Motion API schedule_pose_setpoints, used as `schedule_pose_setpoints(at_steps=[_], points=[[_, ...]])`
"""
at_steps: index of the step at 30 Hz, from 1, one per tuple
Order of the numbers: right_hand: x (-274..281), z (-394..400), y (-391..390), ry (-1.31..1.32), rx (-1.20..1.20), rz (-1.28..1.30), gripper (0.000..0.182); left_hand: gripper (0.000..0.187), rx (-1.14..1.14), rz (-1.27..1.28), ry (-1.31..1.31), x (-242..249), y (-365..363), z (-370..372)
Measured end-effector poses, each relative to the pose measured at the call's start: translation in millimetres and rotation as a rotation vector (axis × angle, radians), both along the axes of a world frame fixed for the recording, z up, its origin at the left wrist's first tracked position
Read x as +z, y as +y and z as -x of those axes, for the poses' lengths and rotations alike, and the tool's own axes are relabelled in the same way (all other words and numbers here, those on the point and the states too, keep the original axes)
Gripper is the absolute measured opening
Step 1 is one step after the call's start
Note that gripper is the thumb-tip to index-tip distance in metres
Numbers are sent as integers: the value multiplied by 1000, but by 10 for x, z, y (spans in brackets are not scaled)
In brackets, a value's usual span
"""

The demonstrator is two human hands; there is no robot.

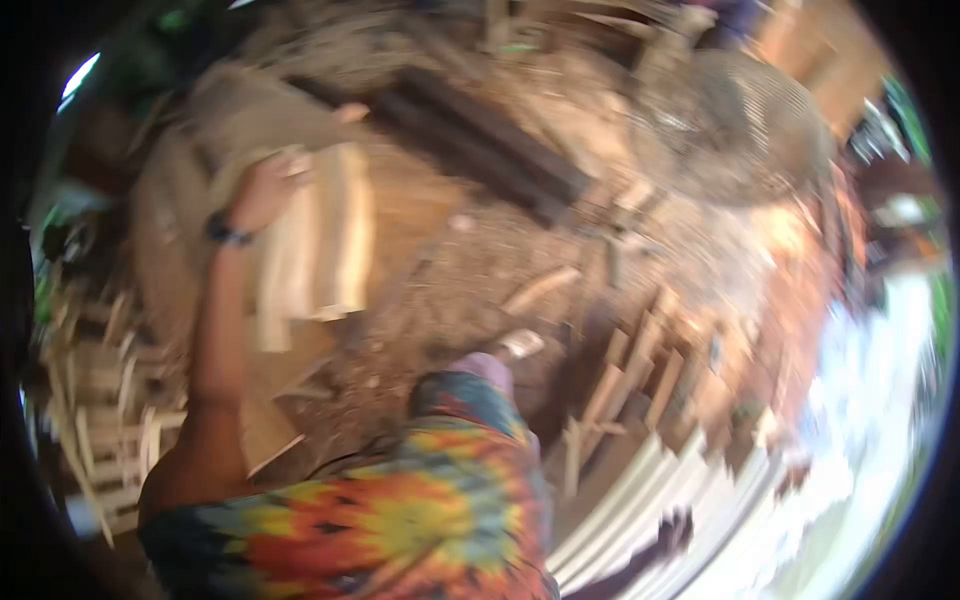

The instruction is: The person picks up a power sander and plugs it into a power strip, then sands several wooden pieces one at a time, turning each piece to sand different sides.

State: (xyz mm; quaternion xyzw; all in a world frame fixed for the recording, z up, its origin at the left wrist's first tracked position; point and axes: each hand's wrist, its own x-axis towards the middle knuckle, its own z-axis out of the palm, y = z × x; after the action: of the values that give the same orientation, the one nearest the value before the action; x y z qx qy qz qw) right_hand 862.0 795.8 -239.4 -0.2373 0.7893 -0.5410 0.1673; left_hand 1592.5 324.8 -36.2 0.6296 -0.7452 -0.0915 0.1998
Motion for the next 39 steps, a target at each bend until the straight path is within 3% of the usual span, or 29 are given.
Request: schedule_pose_setpoints(at_steps=[1, 2, 3, 6, 7, 9, 11, 15, 19, 21, 23, 25, 28, 31, 33, 34, 37, 39], points=[[159, 1, -265, -29, -11, -56, 56, 38, 1, -25, 346, -113, 138, 111], [162, 35, -513, -61, -12, -58, 54, 38, 9, -16, 414, -244, 230, 130], [135, 28, -716, -87, 19, 46, 47, 42, 66, -92, 207, -228, 262, 209], [501, -365, -1301, 271, 255, -252, 41, 44, -1, -168, 105, -527, 268, 606], [225, -354, -1393, 189, 182, -216, 29, 44, -53, -163, 93, -567, 158, 834], [120, -569, -1550, 643, 158, -372, 44, 44, -120, -139, 82, -580, -128, 1122], [-32, -654, -1581, 819, 142, -480, 49, 44, -260, -171, 84, -691, -518, 1411], [-153, -715, -1488, 850, 128, -538, 50, 49, -310, -361, 125, -1295, -1453, 1770], [-184, -832, -1469, 731, 83, -649, 52, 63, -392, -450, -384, -2488, -2168, 1929], [-113, -895, -1455, 638, 45, -615, 54, 62, -491, -790, -377, -2357, -2034, 2181], [-111, -920, -1475, 592, 28, -631, 56, 61, -515, -884, -538, -2636, -1906, 2092], [-172, -895, -1445, 659, 13, -670, 60, 55, -547, -842, -579, -2850, -1813, 1863], [-152, -926, -1508, 639, -25, -695, 66, 43, -449, -640, -463, -2478, -1736, 1867], [-95, -855, -1636, 650, -56, -639, 63, 35, -500, -675, -336, -2496, -1806, 1746], [-77, -754, -1731, 498, -286, -613, 59, 36, -472, -583, -285, -2632, -1742, 1692], [-14, -698, -1891, 570, -326, -594, 54, 37, -440, -488, -231, -2658, -1729, 1709], [-44, -405, -2411, 530, -338, -471, 53, 40, -336, -537, -345, -2605, -1714, 1807], [-162, -196, -2830, 559, -246, -420, 49, 41, -334, -461, -302, -2819, -1694, 1724]])
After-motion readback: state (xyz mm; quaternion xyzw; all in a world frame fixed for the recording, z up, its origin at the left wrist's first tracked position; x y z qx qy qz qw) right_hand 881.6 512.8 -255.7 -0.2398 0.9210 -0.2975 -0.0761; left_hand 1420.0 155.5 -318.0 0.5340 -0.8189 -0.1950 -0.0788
